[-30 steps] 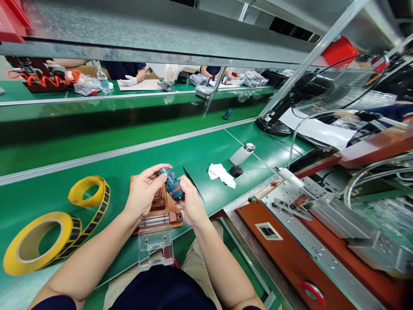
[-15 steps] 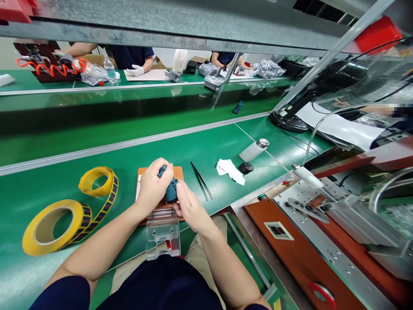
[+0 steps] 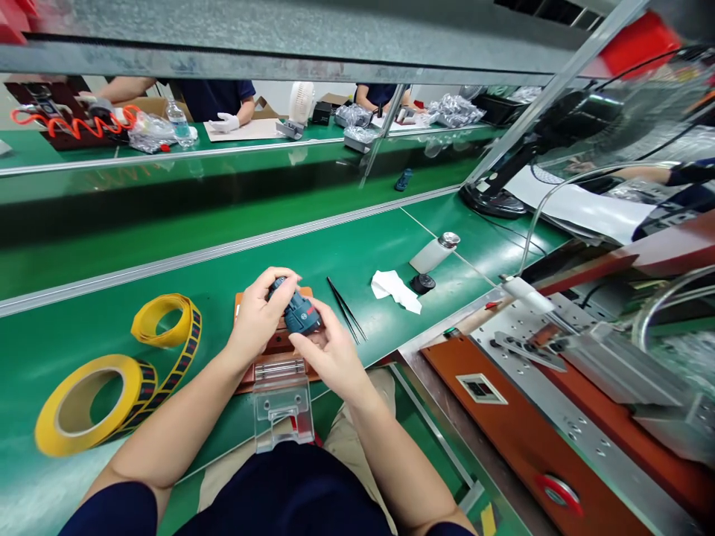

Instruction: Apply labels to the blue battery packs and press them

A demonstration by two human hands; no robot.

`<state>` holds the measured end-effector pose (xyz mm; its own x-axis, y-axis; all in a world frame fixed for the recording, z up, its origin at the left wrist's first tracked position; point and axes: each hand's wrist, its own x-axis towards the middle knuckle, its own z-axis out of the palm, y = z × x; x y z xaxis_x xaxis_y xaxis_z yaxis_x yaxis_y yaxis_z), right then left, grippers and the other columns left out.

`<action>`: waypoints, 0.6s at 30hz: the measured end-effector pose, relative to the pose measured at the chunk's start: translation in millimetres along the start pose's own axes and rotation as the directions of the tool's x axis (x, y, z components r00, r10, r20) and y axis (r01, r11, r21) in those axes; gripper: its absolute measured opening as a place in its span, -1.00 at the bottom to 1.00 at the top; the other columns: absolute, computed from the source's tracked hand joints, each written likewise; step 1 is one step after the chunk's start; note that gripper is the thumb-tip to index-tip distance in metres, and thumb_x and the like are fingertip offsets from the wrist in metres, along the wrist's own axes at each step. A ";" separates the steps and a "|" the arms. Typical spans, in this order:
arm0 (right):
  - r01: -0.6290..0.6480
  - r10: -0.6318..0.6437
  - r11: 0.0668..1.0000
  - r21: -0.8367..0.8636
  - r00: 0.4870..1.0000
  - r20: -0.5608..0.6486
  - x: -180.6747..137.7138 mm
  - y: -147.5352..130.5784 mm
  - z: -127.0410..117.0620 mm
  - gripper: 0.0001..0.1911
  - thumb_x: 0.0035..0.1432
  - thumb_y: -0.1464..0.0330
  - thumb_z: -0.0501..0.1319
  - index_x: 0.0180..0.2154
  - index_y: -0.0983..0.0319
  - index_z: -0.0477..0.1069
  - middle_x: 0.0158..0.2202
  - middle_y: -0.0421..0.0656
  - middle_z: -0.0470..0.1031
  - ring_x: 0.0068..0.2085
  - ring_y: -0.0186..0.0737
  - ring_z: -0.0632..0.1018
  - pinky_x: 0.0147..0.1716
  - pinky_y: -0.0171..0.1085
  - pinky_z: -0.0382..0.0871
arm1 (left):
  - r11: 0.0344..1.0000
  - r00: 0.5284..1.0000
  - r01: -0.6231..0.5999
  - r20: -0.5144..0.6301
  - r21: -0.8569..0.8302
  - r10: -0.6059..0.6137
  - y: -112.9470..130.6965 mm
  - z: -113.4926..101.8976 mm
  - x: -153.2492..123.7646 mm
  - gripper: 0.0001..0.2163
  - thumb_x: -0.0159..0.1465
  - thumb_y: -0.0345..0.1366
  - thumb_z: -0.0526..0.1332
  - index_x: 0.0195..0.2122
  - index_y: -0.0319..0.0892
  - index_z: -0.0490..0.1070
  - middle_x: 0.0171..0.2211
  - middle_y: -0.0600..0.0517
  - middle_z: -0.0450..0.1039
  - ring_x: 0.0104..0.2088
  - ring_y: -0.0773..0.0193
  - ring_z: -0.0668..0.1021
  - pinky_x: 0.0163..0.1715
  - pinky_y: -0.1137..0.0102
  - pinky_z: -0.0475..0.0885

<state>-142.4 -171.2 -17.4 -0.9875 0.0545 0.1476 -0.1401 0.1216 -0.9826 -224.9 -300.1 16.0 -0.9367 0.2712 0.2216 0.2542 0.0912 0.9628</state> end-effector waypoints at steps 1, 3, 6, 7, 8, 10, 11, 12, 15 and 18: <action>0.045 -0.048 0.998 -0.049 0.997 -0.064 -0.8 -0.2 -3.4 -0.41 0.20 0.23 0.32 0.23 0.12 0.25 0.07 -0.04 0.48 -0.11 -0.14 0.61 -0.14 -0.19 0.57 | 0.995 0.999 0.031 0.023 -0.094 -0.029 -0.7 0.8 -0.3 -0.71 0.35 -0.03 0.20 -0.11 -0.12 0.52 -0.17 -0.02 0.54 -0.14 0.17 0.56 -0.15 0.38 0.43; 0.115 -0.140 0.981 -0.159 0.977 -0.161 -2.5 1.2 -10.0 -0.39 0.16 0.24 0.36 0.21 0.11 0.28 0.14 -0.02 0.44 0.03 -0.07 0.56 -0.03 -0.14 0.54 | 0.958 0.994 0.105 0.057 -0.268 -0.093 -1.2 5.3 -4.2 -0.63 0.32 0.03 0.24 0.00 -0.11 0.50 -0.06 -0.06 0.54 -0.08 0.14 0.57 -0.09 0.34 0.46; 0.161 -0.220 0.954 -0.253 0.949 -0.227 -6.5 5.4 -18.2 -0.38 0.14 0.28 0.37 0.21 0.12 0.29 0.13 -0.02 0.43 0.07 -0.06 0.54 0.02 -0.13 0.52 | 0.860 0.967 0.250 0.150 -0.444 -0.204 2.2 16.3 -16.1 -0.54 0.25 0.03 0.34 0.08 -0.10 0.44 -0.02 -0.09 0.54 -0.05 0.12 0.59 0.00 0.28 0.48; 0.167 -0.238 0.946 -0.277 0.940 -0.246 -8.2 6.4 -20.3 -0.39 0.14 0.30 0.37 0.21 0.11 0.30 0.11 -0.02 0.44 0.07 -0.06 0.53 0.02 -0.13 0.52 | 0.834 0.955 0.292 0.193 -0.469 -0.226 4.8 20.1 -20.8 -0.49 0.21 0.01 0.38 0.11 -0.10 0.42 0.00 -0.10 0.54 -0.02 0.10 0.59 0.03 0.26 0.48; 0.172 -0.255 0.937 -0.303 0.931 -0.260 -10.0 7.0 -22.1 -0.40 0.14 0.33 0.36 0.20 0.11 0.30 0.10 -0.03 0.44 0.07 -0.06 0.53 0.02 -0.12 0.52 | 0.816 0.943 0.325 0.233 -0.478 -0.238 7.8 23.6 -25.2 -0.44 0.18 -0.03 0.42 0.16 -0.10 0.38 0.03 -0.11 0.53 0.02 0.08 0.58 0.06 0.25 0.48; 0.197 -0.306 0.914 -0.356 0.910 -0.280 -13.8 6.8 -25.4 -0.41 0.13 0.40 0.32 0.19 0.12 0.31 0.07 -0.04 0.46 0.06 -0.07 0.52 0.02 -0.12 0.51 | 0.802 0.926 0.361 0.282 -0.476 -0.249 14.6 29.5 -32.6 -0.34 0.13 -0.10 0.48 0.23 -0.09 0.32 0.11 -0.13 0.49 0.09 0.06 0.55 0.10 0.24 0.47; 0.220 -0.340 0.898 -0.381 0.897 -0.283 -15.8 6.2 -27.2 -0.42 0.13 0.43 0.30 0.19 0.12 0.31 0.06 -0.05 0.46 0.05 -0.08 0.53 0.02 -0.12 0.51 | 0.796 0.921 0.373 0.295 -0.476 -0.255 17.8 32.1 -35.3 -0.30 0.11 -0.13 0.50 0.25 -0.07 0.30 0.14 -0.14 0.47 0.11 0.05 0.54 0.11 0.24 0.47; 0.245 -0.375 0.881 -0.404 0.883 -0.283 -17.7 5.5 -29.1 -0.42 0.13 0.44 0.28 0.19 0.13 0.30 0.05 -0.05 0.47 0.04 -0.09 0.53 0.03 -0.12 0.50 | 0.792 0.917 0.382 0.305 -0.477 -0.259 20.6 34.6 -37.2 -0.28 0.10 -0.14 0.50 0.26 -0.06 0.28 0.16 -0.14 0.45 0.13 0.04 0.53 0.11 0.23 0.47; 0.299 -0.459 0.837 -0.458 0.839 -0.292 -24.2 3.8 -35.0 -0.43 0.15 0.46 0.27 0.20 0.14 0.27 0.03 -0.05 0.47 0.02 -0.10 0.53 0.02 -0.12 0.50 | 0.789 0.915 0.377 0.326 -0.485 -0.237 25.7 42.9 -40.0 -0.29 0.11 -0.17 0.49 0.26 -0.07 0.28 0.15 -0.14 0.47 0.11 0.04 0.54 0.12 0.23 0.47; 0.318 -0.517 0.780 -0.538 0.813 -0.269 -32.1 4.7 -40.1 -0.41 0.18 0.48 0.23 0.23 0.14 0.23 0.01 -0.03 0.47 0.01 -0.06 0.53 -0.01 -0.08 0.51 | 0.802 0.930 0.342 0.298 -0.490 -0.215 27.6 54.4 -41.3 -0.34 0.12 -0.21 0.48 0.23 -0.11 0.31 0.08 -0.13 0.52 0.07 0.09 0.57 0.10 0.28 0.47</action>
<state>-108.5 -132.7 -22.3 -0.7109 0.2481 0.6581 -0.3850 0.6457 -0.6594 -166.1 -256.7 25.0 -0.8538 0.5184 -0.0470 -0.2349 -0.3032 0.9235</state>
